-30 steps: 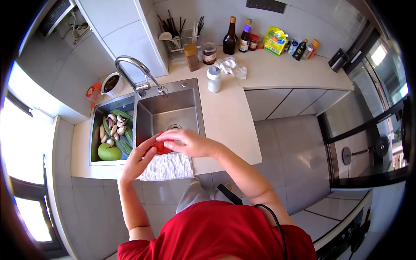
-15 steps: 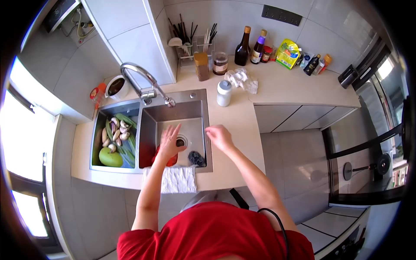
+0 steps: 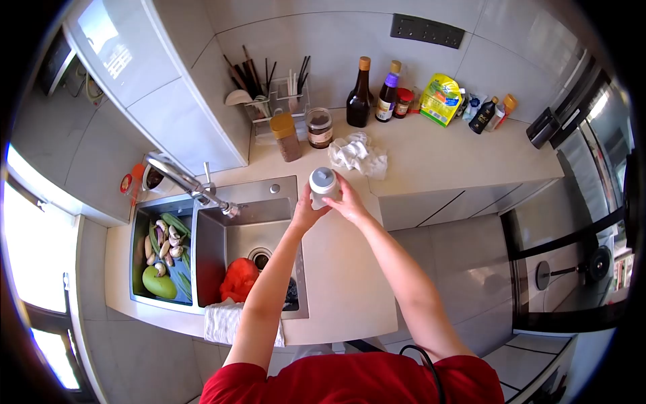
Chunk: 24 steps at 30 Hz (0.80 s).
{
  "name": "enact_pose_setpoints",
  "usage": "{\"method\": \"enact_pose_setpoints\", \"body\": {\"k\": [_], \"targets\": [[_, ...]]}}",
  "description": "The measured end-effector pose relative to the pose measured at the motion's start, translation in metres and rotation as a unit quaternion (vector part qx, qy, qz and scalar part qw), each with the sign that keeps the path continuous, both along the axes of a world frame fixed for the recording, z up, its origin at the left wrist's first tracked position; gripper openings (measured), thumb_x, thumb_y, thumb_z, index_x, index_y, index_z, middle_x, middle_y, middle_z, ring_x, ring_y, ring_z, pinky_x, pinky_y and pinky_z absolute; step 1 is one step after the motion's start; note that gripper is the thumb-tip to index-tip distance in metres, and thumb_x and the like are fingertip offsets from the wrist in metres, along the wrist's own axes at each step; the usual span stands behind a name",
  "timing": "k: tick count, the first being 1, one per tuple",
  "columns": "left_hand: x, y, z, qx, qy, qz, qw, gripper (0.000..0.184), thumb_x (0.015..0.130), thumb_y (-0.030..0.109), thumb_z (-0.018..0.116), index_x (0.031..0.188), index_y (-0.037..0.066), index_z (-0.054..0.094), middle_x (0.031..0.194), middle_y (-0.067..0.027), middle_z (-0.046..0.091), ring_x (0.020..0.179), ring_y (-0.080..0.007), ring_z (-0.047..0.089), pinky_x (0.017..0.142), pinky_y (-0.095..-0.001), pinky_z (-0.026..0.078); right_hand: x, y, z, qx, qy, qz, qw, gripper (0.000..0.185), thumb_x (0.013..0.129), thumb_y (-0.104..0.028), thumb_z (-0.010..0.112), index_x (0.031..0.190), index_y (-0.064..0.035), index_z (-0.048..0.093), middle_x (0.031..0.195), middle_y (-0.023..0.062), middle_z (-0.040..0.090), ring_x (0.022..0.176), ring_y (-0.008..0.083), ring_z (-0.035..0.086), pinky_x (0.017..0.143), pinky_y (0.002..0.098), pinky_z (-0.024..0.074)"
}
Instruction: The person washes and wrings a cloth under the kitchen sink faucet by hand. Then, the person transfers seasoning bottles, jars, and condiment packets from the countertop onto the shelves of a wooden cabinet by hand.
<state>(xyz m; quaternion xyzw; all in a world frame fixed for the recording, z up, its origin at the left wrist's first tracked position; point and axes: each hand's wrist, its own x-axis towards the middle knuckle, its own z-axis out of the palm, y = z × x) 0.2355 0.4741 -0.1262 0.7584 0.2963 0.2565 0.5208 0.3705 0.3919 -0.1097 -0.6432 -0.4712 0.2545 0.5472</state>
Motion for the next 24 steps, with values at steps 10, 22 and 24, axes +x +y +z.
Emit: {"method": "enact_pose_setpoints", "body": {"k": [10, 22, 24], "targets": [[0.005, -0.036, -0.009, 0.026, -0.036, 0.061, 0.997, 0.077, 0.065, 0.002, 0.076, 0.131, 0.005, 0.036, 0.119, -0.0115, 0.055, 0.111, -0.0215, 0.053, 0.092, -0.0344, 0.045, -0.002, -0.028, -0.013, 0.08, 0.029, 0.004, 0.996, 0.072, 0.069, -0.011, 0.074, 0.13, -0.0013, 0.038, 0.121, 0.0138, 0.054, 0.113, 0.0229, 0.052, 0.096, 0.0352, 0.0408], [-0.016, -0.289, 0.071, -0.06, -0.028, -0.333, 0.941, 0.069, 0.069, -0.001, 0.073, 0.129, 0.002, 0.041, 0.126, -0.0127, 0.049, 0.114, -0.0217, 0.05, 0.096, -0.0374, 0.041, -0.117, -0.352, 0.077, 0.012, -0.019, -0.369, 0.929, 0.074, 0.068, -0.018, 0.074, 0.132, -0.0074, 0.038, 0.123, 0.0154, 0.05, 0.115, 0.032, 0.047, 0.096, 0.0401, 0.0382], [-0.017, -0.336, 0.066, -0.045, -0.019, -0.405, 0.913, 0.076, 0.067, -0.002, 0.075, 0.132, 0.006, 0.037, 0.13, -0.0114, 0.046, 0.118, -0.0234, 0.047, 0.097, -0.0382, 0.041, -0.147, -0.408, 0.084, 0.004, 0.0, -0.417, 0.909, 0.076, 0.071, -0.013, 0.072, 0.136, -0.0087, 0.033, 0.126, 0.0149, 0.047, 0.117, 0.0313, 0.044, 0.098, 0.0402, 0.0365]]}}
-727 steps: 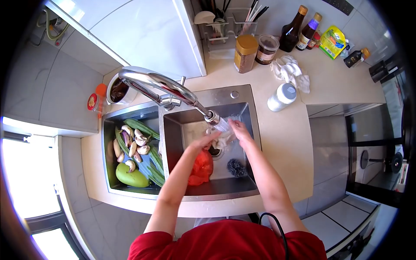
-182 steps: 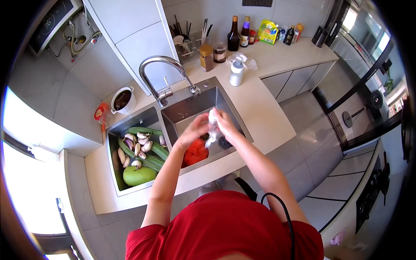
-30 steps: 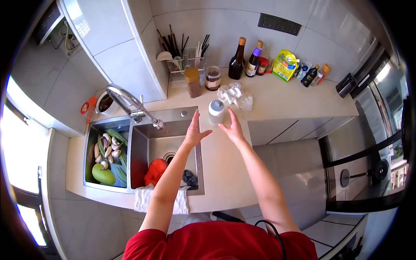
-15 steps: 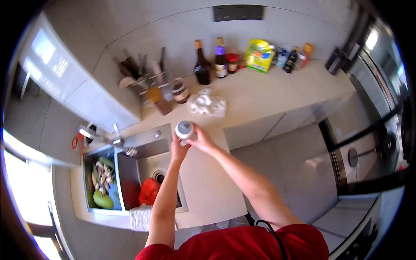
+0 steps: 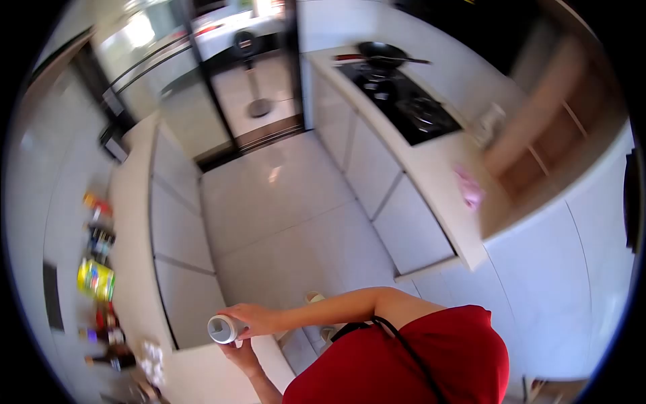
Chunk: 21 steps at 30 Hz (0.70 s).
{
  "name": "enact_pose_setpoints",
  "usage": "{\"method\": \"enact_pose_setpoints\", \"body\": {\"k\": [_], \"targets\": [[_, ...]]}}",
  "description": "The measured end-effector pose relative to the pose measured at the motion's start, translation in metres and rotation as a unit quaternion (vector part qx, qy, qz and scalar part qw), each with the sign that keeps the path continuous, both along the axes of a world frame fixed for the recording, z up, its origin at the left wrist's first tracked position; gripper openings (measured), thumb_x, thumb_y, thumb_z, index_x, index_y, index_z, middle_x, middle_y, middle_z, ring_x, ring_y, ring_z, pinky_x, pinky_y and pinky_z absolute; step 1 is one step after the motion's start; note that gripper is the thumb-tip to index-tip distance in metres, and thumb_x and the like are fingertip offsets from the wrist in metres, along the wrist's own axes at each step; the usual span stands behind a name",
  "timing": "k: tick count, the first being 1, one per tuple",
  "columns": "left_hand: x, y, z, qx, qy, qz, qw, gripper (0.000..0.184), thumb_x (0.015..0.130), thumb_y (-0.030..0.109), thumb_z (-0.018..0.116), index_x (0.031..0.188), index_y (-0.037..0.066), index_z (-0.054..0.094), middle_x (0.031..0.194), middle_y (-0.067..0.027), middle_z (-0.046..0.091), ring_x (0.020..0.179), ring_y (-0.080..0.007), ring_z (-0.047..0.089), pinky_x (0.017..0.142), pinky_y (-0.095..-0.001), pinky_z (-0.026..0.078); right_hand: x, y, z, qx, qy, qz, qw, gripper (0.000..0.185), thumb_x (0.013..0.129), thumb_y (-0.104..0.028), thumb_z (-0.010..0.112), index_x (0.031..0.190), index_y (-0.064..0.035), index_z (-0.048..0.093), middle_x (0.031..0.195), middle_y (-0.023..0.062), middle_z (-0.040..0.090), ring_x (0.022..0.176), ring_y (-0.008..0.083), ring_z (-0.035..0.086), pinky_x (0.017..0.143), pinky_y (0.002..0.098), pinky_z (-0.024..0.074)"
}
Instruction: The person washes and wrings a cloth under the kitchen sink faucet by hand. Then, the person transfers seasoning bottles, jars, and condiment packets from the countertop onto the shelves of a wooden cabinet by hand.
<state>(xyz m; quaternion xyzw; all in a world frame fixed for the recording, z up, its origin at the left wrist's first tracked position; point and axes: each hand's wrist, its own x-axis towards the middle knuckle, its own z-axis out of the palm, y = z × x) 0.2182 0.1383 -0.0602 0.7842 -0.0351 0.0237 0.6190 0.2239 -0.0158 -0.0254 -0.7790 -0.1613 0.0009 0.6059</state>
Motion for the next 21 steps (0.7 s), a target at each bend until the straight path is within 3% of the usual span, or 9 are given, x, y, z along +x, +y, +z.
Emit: {"method": "enact_pose_setpoints", "body": {"k": [4, 11, 13, 16, 18, 19, 21], "targets": [[-0.003, -0.106, -0.024, -0.061, -0.036, -0.19, 0.979, 0.074, 0.065, -0.001, 0.077, 0.129, 0.005, 0.04, 0.129, -0.0106, 0.046, 0.117, -0.0224, 0.048, 0.096, -0.0373, 0.042, -0.069, -0.102, 0.002, 0.027, 0.025, -0.17, 0.985, 0.073, 0.073, -0.017, 0.07, 0.136, -0.0083, 0.034, 0.128, 0.0147, 0.047, 0.118, 0.0309, 0.043, 0.1, 0.04, 0.0343], [-0.07, -0.355, 0.031, -0.023, -0.013, -0.434, 0.9, 0.067, 0.064, 0.0, 0.076, 0.124, 0.0, 0.044, 0.119, -0.0117, 0.053, 0.111, -0.0199, 0.052, 0.094, -0.0323, 0.041, -0.19, -0.305, 0.022, 0.0, 0.019, -0.384, 0.923, 0.072, 0.074, -0.02, 0.07, 0.135, -0.0072, 0.035, 0.131, 0.016, 0.044, 0.123, 0.0316, 0.04, 0.102, 0.0397, 0.0322], [-0.085, -0.426, 0.012, -0.03, -0.04, -0.506, 0.861, 0.063, 0.066, 0.001, 0.075, 0.121, 0.0, 0.045, 0.114, -0.0113, 0.055, 0.107, -0.0204, 0.054, 0.092, -0.0326, 0.042, -0.224, -0.355, 0.015, -0.038, -0.007, -0.515, 0.856, 0.072, 0.072, -0.021, 0.072, 0.133, -0.006, 0.037, 0.128, 0.017, 0.047, 0.121, 0.0311, 0.042, 0.101, 0.0389, 0.034], [-0.134, -0.529, 0.04, -0.069, -0.048, -0.564, 0.821, 0.066, 0.064, 0.003, 0.076, 0.121, 0.001, 0.045, 0.11, -0.0112, 0.056, 0.104, -0.0212, 0.055, 0.09, -0.0329, 0.043, -0.277, -0.428, 0.033, -0.068, -0.037, -0.587, 0.806, 0.073, 0.069, -0.019, 0.075, 0.131, -0.0047, 0.04, 0.123, 0.0179, 0.051, 0.116, 0.0313, 0.048, 0.097, 0.0372, 0.0386], [-0.162, -0.594, 0.042, -0.072, -0.075, -0.608, 0.787, 0.067, 0.062, 0.003, 0.077, 0.121, 0.002, 0.044, 0.11, -0.0112, 0.057, 0.103, -0.0216, 0.056, 0.089, -0.033, 0.043, -0.31, -0.467, 0.039, -0.103, -0.082, -0.691, 0.711, 0.071, 0.067, -0.013, 0.075, 0.129, -0.0032, 0.042, 0.117, 0.0179, 0.055, 0.109, 0.0318, 0.053, 0.093, 0.0354, 0.0423], [-0.176, -0.628, 0.037, -0.082, -0.096, -0.634, 0.763, 0.067, 0.062, 0.002, 0.077, 0.121, 0.002, 0.044, 0.11, -0.0111, 0.057, 0.103, -0.0217, 0.056, 0.088, -0.033, 0.044, -0.327, -0.487, 0.039, -0.1, -0.08, -0.7, 0.702, 0.071, 0.067, -0.013, 0.075, 0.129, -0.0032, 0.042, 0.117, 0.0179, 0.055, 0.109, 0.0318, 0.053, 0.093, 0.0354, 0.0423], [-0.219, -0.683, 0.055, -0.076, -0.115, -0.68, 0.72, 0.067, 0.062, 0.0, 0.076, 0.121, 0.002, 0.044, 0.111, -0.0121, 0.057, 0.103, -0.0227, 0.056, 0.088, -0.0339, 0.045, -0.359, -0.523, 0.032, -0.109, -0.084, -0.769, 0.624, 0.069, 0.07, -0.014, 0.073, 0.13, -0.0041, 0.04, 0.12, 0.0203, 0.052, 0.11, 0.0332, 0.053, 0.089, 0.0367, 0.0453]]}}
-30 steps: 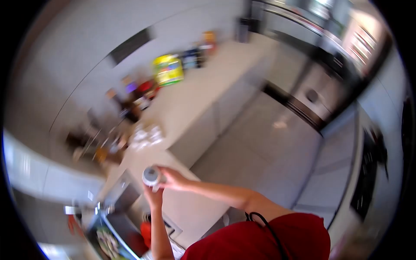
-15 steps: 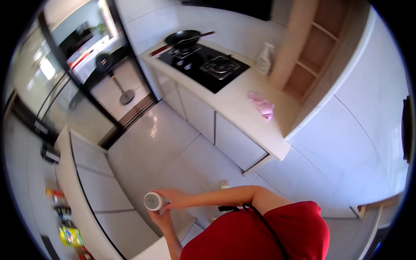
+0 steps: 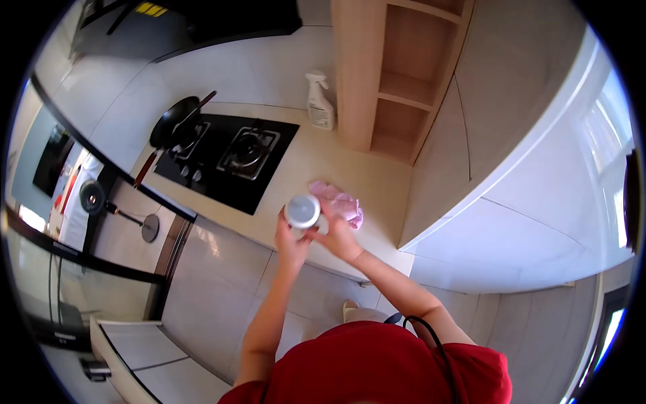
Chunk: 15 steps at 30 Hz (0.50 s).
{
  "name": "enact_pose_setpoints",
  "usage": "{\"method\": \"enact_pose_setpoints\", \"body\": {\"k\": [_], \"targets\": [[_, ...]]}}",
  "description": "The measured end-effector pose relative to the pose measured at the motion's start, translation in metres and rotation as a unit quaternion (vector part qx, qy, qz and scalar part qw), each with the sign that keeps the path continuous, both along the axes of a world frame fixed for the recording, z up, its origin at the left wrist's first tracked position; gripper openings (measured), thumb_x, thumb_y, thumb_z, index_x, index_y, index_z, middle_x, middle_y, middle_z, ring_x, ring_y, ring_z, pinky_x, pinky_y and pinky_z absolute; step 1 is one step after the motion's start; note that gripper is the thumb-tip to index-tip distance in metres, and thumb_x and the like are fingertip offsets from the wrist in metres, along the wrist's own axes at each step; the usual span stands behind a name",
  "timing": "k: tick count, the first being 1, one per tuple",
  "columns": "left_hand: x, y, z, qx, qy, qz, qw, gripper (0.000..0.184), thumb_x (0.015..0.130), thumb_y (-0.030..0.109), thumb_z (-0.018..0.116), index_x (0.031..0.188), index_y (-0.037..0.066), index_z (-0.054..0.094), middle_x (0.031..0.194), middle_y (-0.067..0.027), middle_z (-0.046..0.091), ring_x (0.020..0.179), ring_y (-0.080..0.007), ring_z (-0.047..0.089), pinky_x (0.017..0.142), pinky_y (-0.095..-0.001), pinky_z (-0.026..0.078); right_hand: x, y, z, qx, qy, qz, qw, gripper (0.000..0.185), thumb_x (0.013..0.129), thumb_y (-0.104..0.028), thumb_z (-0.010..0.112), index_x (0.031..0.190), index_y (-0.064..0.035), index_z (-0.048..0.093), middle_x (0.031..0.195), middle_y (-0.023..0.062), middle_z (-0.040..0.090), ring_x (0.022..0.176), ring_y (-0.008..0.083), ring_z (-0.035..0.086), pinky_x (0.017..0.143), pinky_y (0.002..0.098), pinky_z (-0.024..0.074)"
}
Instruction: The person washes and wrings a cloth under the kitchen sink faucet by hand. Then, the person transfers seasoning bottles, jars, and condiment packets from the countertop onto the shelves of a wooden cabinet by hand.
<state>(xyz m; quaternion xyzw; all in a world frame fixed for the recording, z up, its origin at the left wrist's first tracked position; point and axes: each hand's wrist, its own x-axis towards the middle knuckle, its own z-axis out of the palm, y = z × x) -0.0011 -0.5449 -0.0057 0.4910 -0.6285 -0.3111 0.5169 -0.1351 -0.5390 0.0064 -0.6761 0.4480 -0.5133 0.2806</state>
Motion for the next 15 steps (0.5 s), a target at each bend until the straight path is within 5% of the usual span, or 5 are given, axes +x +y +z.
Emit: {"method": "enact_pose_setpoints", "body": {"k": [6, 9, 15], "targets": [[-0.131, -0.135, -0.019, -0.03, 0.03, -0.151, 0.988, 0.067, 0.064, -0.003, 0.072, 0.123, 0.004, 0.042, 0.111, -0.0122, 0.057, 0.103, -0.0241, 0.056, 0.086, -0.0337, 0.046, -0.09, -0.09, -0.006, -0.014, -0.021, -0.287, 0.958, 0.067, 0.069, -0.005, 0.07, 0.129, -0.0034, 0.041, 0.116, 0.0163, 0.056, 0.107, 0.0306, 0.056, 0.087, 0.0351, 0.0468], [-0.182, -0.174, -0.024, -0.027, 0.062, -0.215, 0.974, 0.065, 0.067, -0.001, 0.07, 0.125, 0.004, 0.041, 0.113, -0.0144, 0.057, 0.106, -0.0289, 0.055, 0.086, -0.0374, 0.046, -0.129, -0.121, -0.012, 0.052, -0.101, -0.291, 0.95, 0.068, 0.071, -0.002, 0.069, 0.132, -0.0028, 0.038, 0.126, 0.0141, 0.05, 0.119, 0.024, 0.048, 0.097, 0.033, 0.0397], [-0.242, -0.229, -0.058, -0.087, 0.032, -0.231, 0.968, 0.062, 0.068, 0.003, 0.068, 0.124, 0.003, 0.041, 0.11, -0.0192, 0.056, 0.103, -0.0366, 0.054, 0.08, -0.0424, 0.046, -0.175, -0.172, -0.037, 0.074, -0.148, -0.356, 0.92, 0.069, 0.07, -0.001, 0.069, 0.132, -0.0029, 0.037, 0.123, 0.0125, 0.052, 0.116, 0.0226, 0.049, 0.096, 0.0319, 0.0406]]}}
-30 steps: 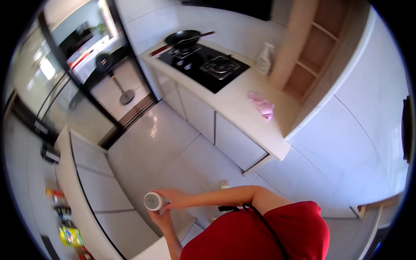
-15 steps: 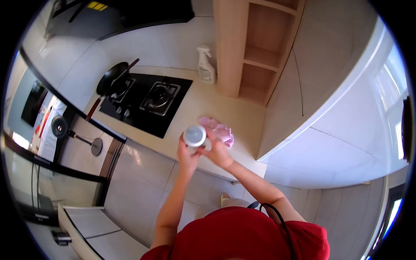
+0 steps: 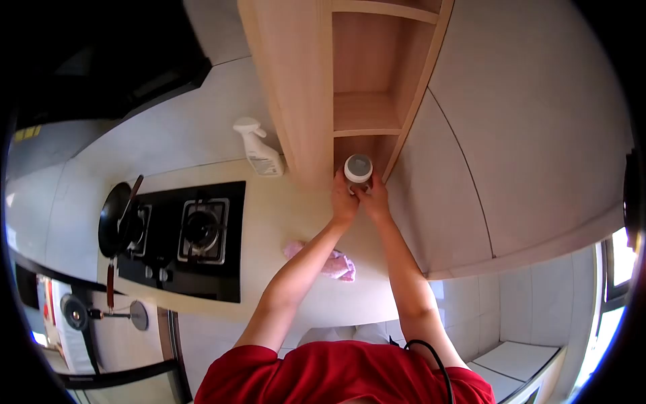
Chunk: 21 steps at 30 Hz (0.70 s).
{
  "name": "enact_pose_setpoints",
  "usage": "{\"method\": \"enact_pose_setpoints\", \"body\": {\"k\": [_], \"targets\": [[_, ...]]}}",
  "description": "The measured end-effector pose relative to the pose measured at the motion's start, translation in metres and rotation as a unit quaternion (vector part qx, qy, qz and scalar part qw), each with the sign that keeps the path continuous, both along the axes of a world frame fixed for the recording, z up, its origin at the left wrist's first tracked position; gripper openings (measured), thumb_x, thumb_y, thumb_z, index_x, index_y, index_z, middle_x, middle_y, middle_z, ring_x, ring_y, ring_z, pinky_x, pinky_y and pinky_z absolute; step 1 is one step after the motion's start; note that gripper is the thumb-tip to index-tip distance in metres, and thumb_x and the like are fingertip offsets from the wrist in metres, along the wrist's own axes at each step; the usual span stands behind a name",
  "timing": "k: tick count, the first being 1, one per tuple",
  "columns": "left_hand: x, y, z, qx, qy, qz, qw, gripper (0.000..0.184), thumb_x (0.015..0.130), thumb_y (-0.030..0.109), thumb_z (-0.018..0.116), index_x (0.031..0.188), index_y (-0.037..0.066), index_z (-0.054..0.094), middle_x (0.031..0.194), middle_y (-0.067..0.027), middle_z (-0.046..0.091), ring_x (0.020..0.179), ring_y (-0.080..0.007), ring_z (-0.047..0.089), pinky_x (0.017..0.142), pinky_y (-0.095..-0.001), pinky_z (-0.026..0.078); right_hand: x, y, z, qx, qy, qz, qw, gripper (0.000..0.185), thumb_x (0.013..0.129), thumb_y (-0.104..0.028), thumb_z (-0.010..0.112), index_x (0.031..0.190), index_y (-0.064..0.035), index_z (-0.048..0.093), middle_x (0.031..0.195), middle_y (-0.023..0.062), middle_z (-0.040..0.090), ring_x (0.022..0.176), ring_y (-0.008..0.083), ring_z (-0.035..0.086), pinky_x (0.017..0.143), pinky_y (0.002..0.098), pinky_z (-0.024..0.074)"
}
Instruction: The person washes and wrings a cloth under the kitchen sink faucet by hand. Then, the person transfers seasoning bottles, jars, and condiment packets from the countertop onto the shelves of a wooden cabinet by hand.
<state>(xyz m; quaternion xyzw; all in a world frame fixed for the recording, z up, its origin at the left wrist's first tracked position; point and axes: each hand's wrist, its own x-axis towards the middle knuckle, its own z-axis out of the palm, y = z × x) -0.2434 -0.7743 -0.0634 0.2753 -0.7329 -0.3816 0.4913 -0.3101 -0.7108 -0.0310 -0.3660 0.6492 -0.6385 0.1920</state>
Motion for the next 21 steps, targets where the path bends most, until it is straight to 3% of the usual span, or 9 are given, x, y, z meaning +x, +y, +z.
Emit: {"method": "enact_pose_setpoints", "body": {"k": [3, 7, 10, 12, 15, 18, 21], "targets": [[-0.017, -0.019, -0.018, -0.019, -0.062, 0.023, 0.998, 0.059, 0.069, 0.001, 0.065, 0.123, 0.002, 0.041, 0.104, -0.0202, 0.057, 0.098, -0.0392, 0.054, 0.078, -0.0445, 0.045, -0.019, -0.025, -0.034, 0.008, 0.042, -0.048, 0.998, 0.068, 0.065, 0.002, 0.068, 0.128, -0.0038, 0.042, 0.116, 0.0135, 0.055, 0.105, 0.0274, 0.056, 0.085, 0.0344, 0.0477], [-0.032, -0.035, -0.043, 0.013, -0.072, 0.041, 0.996, 0.056, 0.07, 0.001, 0.062, 0.122, -0.001, 0.041, 0.098, -0.0206, 0.057, 0.094, -0.0394, 0.055, 0.076, -0.0462, 0.044, -0.037, -0.043, -0.051, 0.067, 0.085, -0.047, 0.993, 0.066, 0.062, 0.001, 0.069, 0.124, -0.0019, 0.045, 0.115, 0.0144, 0.055, 0.104, 0.0292, 0.056, 0.085, 0.0351, 0.0473], [-0.036, -0.037, -0.05, -0.001, -0.083, 0.055, 0.995, 0.055, 0.071, 0.002, 0.061, 0.122, -0.002, 0.04, 0.099, -0.022, 0.057, 0.095, -0.0402, 0.055, 0.077, -0.0457, 0.044, -0.038, -0.05, -0.057, 0.042, 0.108, -0.07, 0.991, 0.064, 0.061, 0.001, 0.068, 0.122, -0.0001, 0.047, 0.115, 0.0162, 0.056, 0.105, 0.03, 0.056, 0.087, 0.0353, 0.0465], [-0.038, -0.035, -0.051, 0.046, -0.1, 0.071, 0.991, 0.049, 0.074, -0.001, 0.054, 0.121, -0.004, 0.041, 0.109, -0.0241, 0.056, 0.101, -0.0408, 0.053, 0.083, -0.0431, 0.044, -0.041, -0.051, -0.061, 0.065, 0.093, -0.045, 0.992, 0.066, 0.062, 0.001, 0.068, 0.124, 0.0002, 0.045, 0.116, 0.0176, 0.056, 0.108, 0.0296, 0.054, 0.089, 0.0358, 0.0457], [-0.043, -0.036, -0.058, 0.072, -0.089, 0.084, 0.99, 0.052, 0.075, -0.002, 0.053, 0.125, -0.006, 0.037, 0.109, -0.0252, 0.055, 0.102, -0.0409, 0.053, 0.084, -0.0426, 0.044, -0.047, -0.058, -0.069, 0.051, 0.065, -0.007, 0.997, 0.068, 0.069, -0.002, 0.068, 0.13, -0.0017, 0.039, 0.124, 0.0147, 0.05, 0.116, 0.0244, 0.049, 0.094, 0.0322, 0.0424], [-0.047, -0.042, -0.078, 0.043, -0.072, 0.065, 0.994, 0.056, 0.076, -0.003, 0.054, 0.128, -0.006, 0.033, 0.113, -0.0261, 0.052, 0.103, -0.0421, 0.051, 0.087, -0.0426, 0.042, -0.044, -0.06, -0.059, 0.078, 0.088, -0.008, 0.993, 0.066, 0.07, 0.0, 0.067, 0.129, 0.0004, 0.038, 0.125, 0.0148, 0.048, 0.117, 0.0247, 0.047, 0.094, 0.0326, 0.0419], [-0.031, -0.005, -0.041, -0.006, -0.058, 0.137, 0.989, 0.055, 0.079, -0.003, 0.055, 0.129, -0.005, 0.032, 0.117, -0.0227, 0.05, 0.104, -0.036, 0.053, 0.089, -0.0386, 0.043, -0.039, -0.064, -0.056, 0.057, 0.142, -0.025, 0.988, 0.067, 0.069, -0.001, 0.069, 0.129, 0.0007, 0.039, 0.124, 0.0148, 0.049, 0.116, 0.0248, 0.048, 0.093, 0.0324, 0.0427]]}}
